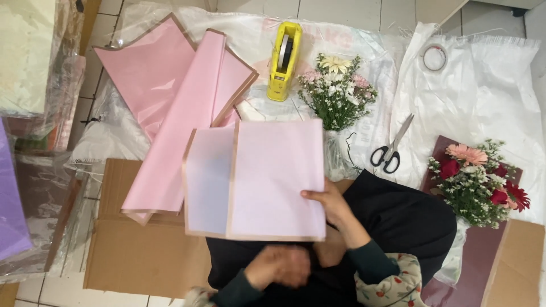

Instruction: Folding and cutting pink wrapping paper to prepare it for a flower bouquet.

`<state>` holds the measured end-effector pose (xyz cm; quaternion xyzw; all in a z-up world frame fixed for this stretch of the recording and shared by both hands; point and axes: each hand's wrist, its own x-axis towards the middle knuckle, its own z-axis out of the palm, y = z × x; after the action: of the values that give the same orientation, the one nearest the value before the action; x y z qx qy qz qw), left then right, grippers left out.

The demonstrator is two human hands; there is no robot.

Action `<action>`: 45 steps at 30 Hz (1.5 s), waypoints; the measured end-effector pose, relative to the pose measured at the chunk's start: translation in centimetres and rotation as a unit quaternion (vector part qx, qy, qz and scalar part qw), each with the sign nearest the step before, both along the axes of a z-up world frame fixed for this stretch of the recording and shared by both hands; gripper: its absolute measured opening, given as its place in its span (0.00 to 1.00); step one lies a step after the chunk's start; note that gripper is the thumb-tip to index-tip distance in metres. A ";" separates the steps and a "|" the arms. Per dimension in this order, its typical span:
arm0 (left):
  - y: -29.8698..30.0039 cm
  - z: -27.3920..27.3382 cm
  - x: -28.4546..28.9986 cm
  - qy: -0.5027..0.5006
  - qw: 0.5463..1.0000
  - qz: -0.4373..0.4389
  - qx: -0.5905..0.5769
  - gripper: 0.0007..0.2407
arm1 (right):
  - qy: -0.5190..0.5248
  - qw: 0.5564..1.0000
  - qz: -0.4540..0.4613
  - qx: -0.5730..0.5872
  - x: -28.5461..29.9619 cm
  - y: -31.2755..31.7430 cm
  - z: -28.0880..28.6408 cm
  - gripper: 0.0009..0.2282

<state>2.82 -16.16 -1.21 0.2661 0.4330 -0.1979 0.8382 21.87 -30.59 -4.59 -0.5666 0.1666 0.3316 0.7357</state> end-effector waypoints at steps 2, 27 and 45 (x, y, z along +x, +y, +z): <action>2.5 -0.8 -1.3 -0.218 0.930 -0.295 0.005 0.09 | -0.078 0.994 0.038 -0.061 1.2 -0.5 2.3 0.31; 9.5 4.4 8.0 -0.038 0.652 -0.224 0.723 0.07 | -0.063 0.998 0.015 0.015 2.2 -3.1 -0.5 0.27; 7.9 3.2 8.2 -0.001 0.560 -0.261 0.786 0.05 | -0.079 0.989 0.105 -0.062 1.8 -3.6 0.8 0.36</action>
<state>10.99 -8.21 1.99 0.9213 0.3278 0.0114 0.2089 23.72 -34.16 -3.79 -0.6502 0.0679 0.3496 0.6711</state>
